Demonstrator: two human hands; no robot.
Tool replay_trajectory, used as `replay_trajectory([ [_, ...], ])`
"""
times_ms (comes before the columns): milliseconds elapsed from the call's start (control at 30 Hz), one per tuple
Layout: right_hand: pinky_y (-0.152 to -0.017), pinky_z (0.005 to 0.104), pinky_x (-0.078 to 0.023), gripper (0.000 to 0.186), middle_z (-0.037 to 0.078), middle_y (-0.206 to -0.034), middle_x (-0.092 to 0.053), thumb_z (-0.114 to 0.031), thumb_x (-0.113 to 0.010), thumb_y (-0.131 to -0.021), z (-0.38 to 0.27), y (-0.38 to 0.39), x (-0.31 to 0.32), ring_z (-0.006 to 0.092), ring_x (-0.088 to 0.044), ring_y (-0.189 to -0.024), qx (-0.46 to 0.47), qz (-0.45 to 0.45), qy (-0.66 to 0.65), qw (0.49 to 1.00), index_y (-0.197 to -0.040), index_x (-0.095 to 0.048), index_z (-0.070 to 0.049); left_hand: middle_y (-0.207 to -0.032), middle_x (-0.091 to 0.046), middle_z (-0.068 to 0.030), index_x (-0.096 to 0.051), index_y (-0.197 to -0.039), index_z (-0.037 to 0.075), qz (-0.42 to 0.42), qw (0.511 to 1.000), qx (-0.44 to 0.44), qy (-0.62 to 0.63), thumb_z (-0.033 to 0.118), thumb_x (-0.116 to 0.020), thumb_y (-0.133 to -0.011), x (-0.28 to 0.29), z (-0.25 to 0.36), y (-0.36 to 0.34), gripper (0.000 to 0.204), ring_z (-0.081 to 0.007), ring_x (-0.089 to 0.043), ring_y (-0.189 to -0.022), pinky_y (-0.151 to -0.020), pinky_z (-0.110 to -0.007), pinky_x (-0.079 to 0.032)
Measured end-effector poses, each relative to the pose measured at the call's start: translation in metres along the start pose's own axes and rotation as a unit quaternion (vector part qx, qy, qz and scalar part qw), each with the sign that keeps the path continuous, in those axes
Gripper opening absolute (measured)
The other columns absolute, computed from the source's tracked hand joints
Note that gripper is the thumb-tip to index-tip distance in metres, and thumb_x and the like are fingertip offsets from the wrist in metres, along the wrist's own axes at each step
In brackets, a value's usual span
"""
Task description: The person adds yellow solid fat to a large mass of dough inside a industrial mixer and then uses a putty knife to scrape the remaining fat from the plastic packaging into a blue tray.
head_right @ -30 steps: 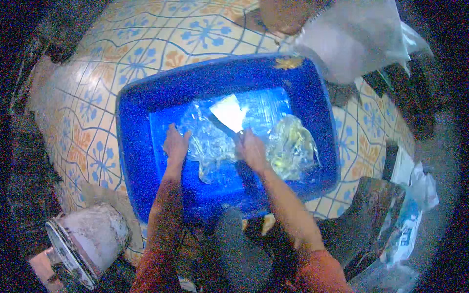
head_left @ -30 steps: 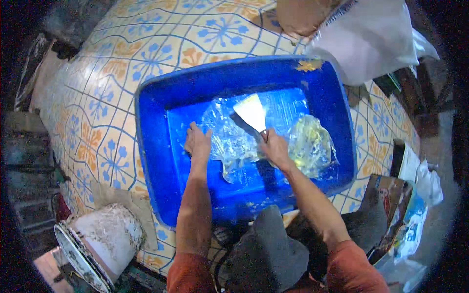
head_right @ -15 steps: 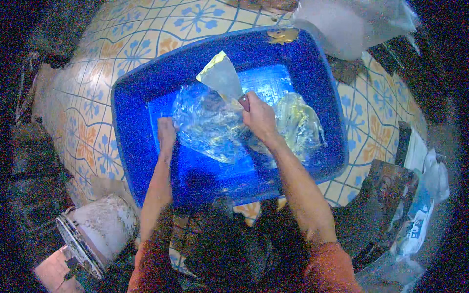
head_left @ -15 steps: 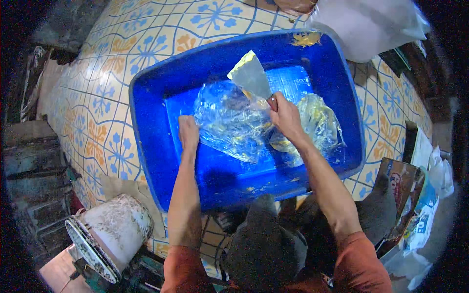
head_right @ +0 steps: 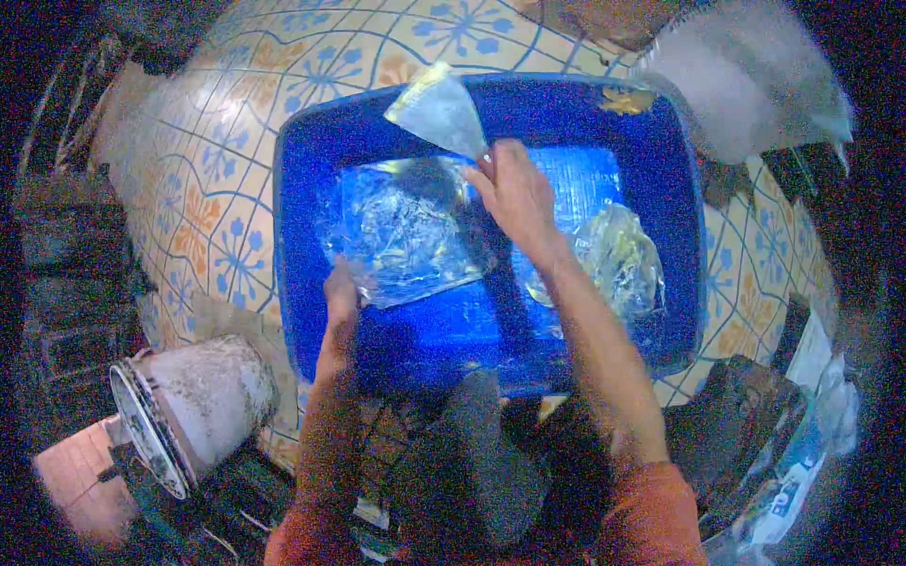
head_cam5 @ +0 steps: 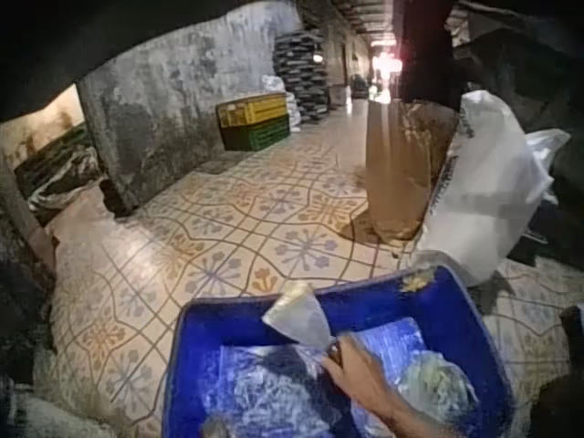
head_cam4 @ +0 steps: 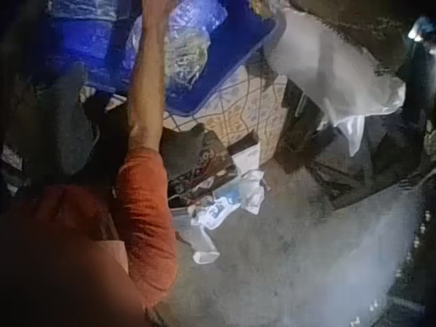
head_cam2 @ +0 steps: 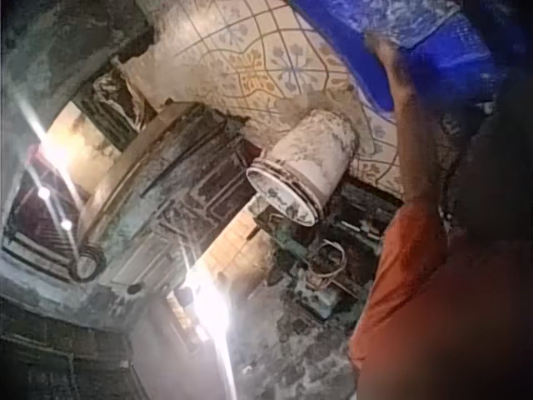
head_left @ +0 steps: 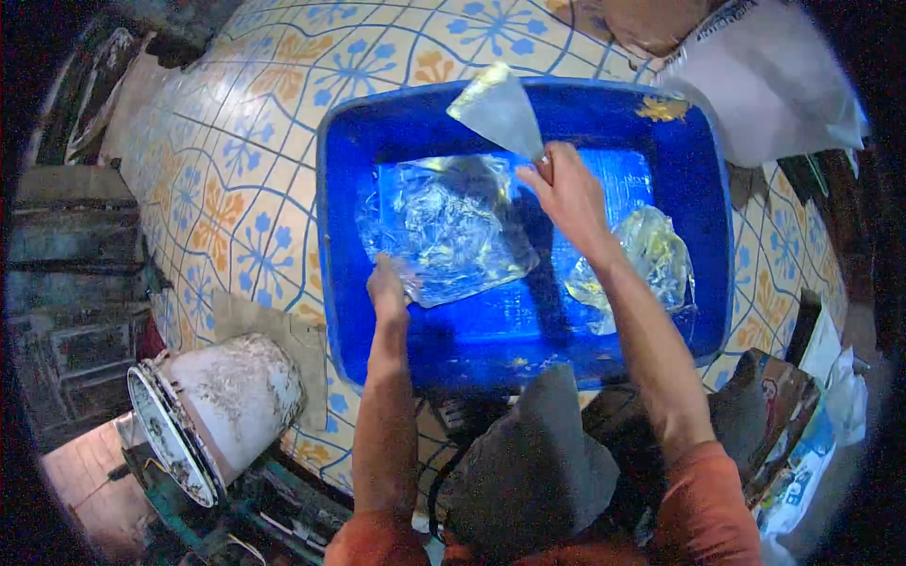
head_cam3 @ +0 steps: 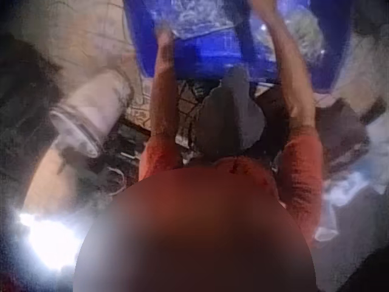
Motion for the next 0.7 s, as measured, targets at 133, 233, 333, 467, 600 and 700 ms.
replay_trajectory([
  [133,-0.066,0.0476,-0.047,0.047,0.018,-0.087,-0.06,-0.044,-0.068,-0.074,0.033,0.067,-0.051,0.0376,-0.06,-0.078,-0.126,-0.142,0.03,0.981,-0.09,-0.055,-0.002,-0.079,-0.064,-0.0106,-0.058,-0.1,0.005,-0.023,0.988,0.144,-0.041,0.071,-0.036,-0.083,-0.005,-0.007,0.01,0.072,-0.0201,-0.062,-0.064,-0.05,-0.031,-0.046],
  [233,-0.069,0.0492,-0.048,0.038,0.02,-0.084,-0.062,-0.035,-0.065,-0.078,0.073,0.089,-0.076,0.0384,-0.062,-0.078,-0.148,-0.207,0.066,0.965,-0.095,-0.054,-0.002,-0.098,-0.062,-0.0117,-0.058,-0.109,0.007,-0.083,0.96,0.247,-0.103,0.069,-0.052,-0.077,-0.032,-0.005,0.033,0.071,-0.0186,-0.059,-0.091,-0.078,-0.04,-0.044],
  [333,-0.068,0.0522,-0.048,0.026,0.023,-0.078,-0.063,-0.023,-0.059,-0.08,0.085,0.084,-0.08,0.0415,-0.061,-0.076,-0.115,-0.214,0.079,0.967,-0.095,-0.051,-0.003,-0.094,-0.063,-0.0099,-0.058,-0.111,0.008,-0.218,0.935,0.201,-0.193,0.059,-0.066,-0.073,-0.047,-0.016,0.045,0.064,-0.0187,-0.06,-0.085,-0.071,-0.038,-0.048],
  [467,-0.063,0.0509,-0.048,0.028,0.022,-0.076,-0.063,-0.023,-0.06,-0.081,0.08,0.067,-0.056,0.0414,-0.061,-0.071,-0.104,-0.144,0.099,0.979,-0.097,-0.048,-0.004,-0.094,-0.064,-0.0039,-0.061,-0.106,0.009,-0.321,0.869,0.29,-0.24,0.042,-0.073,-0.074,-0.02,-0.063,0.035,0.048,-0.0176,-0.063,-0.082,-0.059,-0.034,-0.053],
  [600,-0.061,0.0502,-0.048,0.033,0.02,-0.075,-0.063,-0.025,-0.06,-0.082,0.076,0.064,0.001,0.0413,-0.061,-0.07,-0.142,-0.115,0.133,0.974,-0.102,-0.046,-0.004,-0.098,-0.064,-0.0042,-0.061,-0.106,0.009,-0.364,0.865,0.307,-0.158,0.035,-0.072,-0.077,-0.049,-0.066,0.06,0.041,-0.019,-0.063,-0.086,-0.068,-0.04,-0.053],
  [700,-0.06,0.0487,-0.047,0.044,0.019,-0.076,-0.063,-0.028,-0.058,-0.084,0.042,0.078,0.002,0.0395,-0.061,-0.068,-0.157,-0.141,0.079,0.974,-0.118,-0.043,-0.005,-0.101,-0.063,-0.005,-0.06,-0.107,0.008,-0.349,0.869,0.329,-0.12,0.036,-0.068,-0.079,-0.062,-0.07,0.073,0.041,-0.0208,-0.063,-0.087,-0.073,-0.044,-0.052],
])
Point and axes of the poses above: each hand's wrist, its own y-axis away from the middle knuckle, its own x-axis out of the back of the hand, z = x × y, the point moved 6 cm from there along -y, towards the middle knuckle
